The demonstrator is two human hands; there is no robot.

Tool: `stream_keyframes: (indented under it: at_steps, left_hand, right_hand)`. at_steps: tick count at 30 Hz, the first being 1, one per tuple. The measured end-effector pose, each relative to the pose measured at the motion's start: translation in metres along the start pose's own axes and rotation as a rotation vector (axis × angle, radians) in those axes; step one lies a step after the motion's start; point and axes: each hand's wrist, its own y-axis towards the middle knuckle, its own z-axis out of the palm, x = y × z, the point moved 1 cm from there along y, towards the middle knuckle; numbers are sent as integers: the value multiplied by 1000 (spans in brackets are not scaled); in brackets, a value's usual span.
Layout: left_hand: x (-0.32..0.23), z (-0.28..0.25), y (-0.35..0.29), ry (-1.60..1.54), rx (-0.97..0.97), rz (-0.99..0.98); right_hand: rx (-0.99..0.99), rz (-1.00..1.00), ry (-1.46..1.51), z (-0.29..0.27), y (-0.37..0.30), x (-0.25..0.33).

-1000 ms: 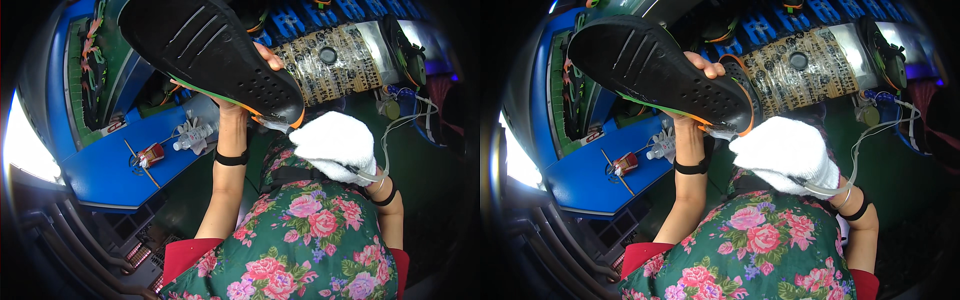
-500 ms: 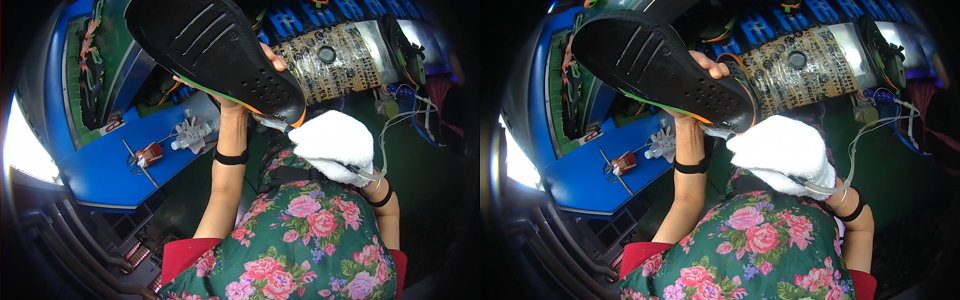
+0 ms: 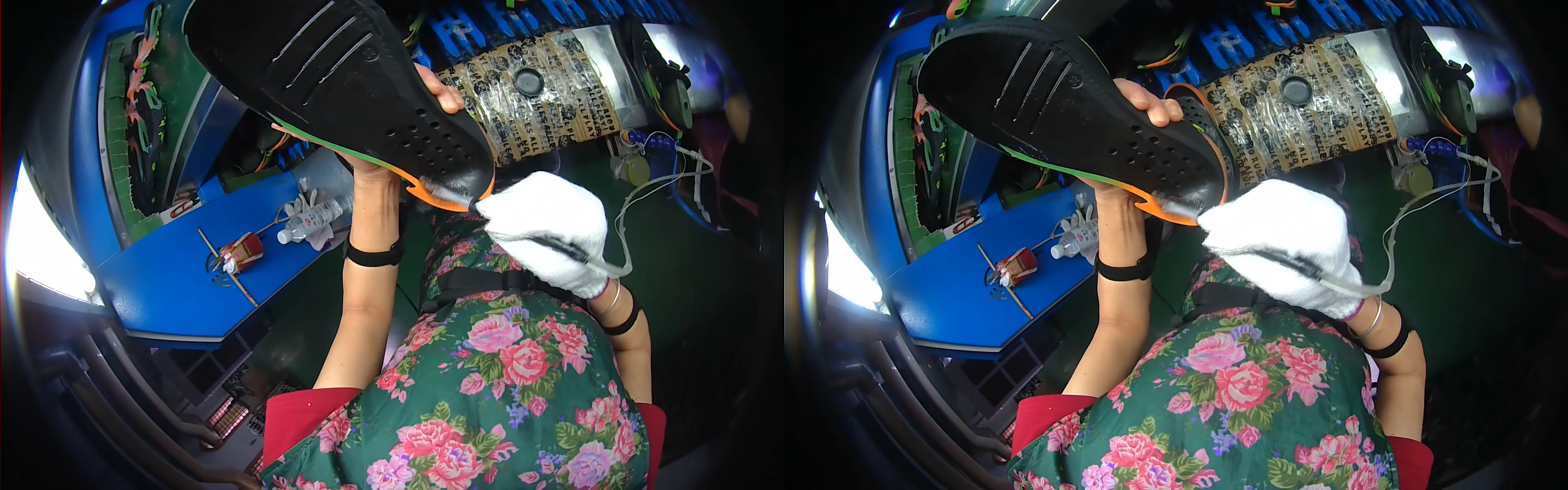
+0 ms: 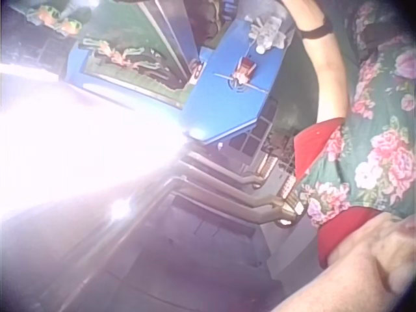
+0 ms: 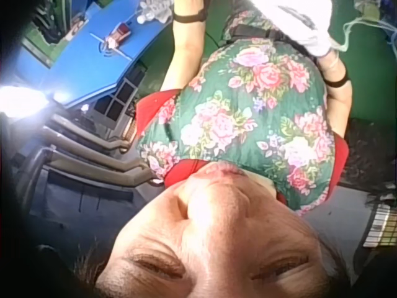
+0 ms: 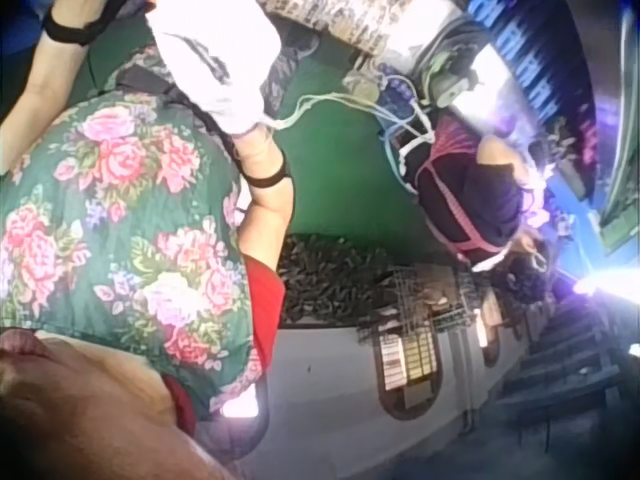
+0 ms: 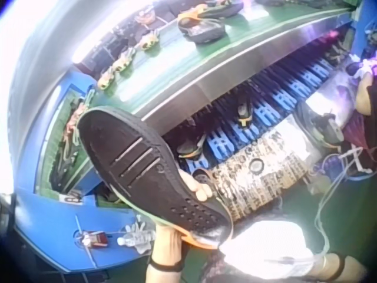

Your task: Applying liquid adhesive to the bottom of shoe soles using a manual brush.

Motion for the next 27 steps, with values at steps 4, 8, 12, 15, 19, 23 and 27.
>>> stream_keyframes:
  at_steps: [4, 8, 12, 15, 19, 23, 27]
  left_hand:
    - [2, 2, 3, -12, 4, -4]
    - [4, 3, 4, -85, 16, 31]
    - [4, 5, 4, -37, 46, -12]
    - [5, 0, 8, -77, 146, -93]
    - [1, 10, 8, -197, 64, -199]
    - [3, 5, 16, -251, 218, -355]
    - [3, 6, 25, -249, 272, -380]
  right_hand:
    - [-43, 178, 440, -3, -3, -6]
    - [-84, 101, 249, -14, 2, -2]
    - [23, -60, -45, -10, 4, 4]
    - [92, 33, 219, -8, 5, 0]
    - [121, 32, 265, -15, 5, 1]
    - [153, -276, -103, -5, 0, -6]
    - [249, -204, 170, -3, 2, -6]
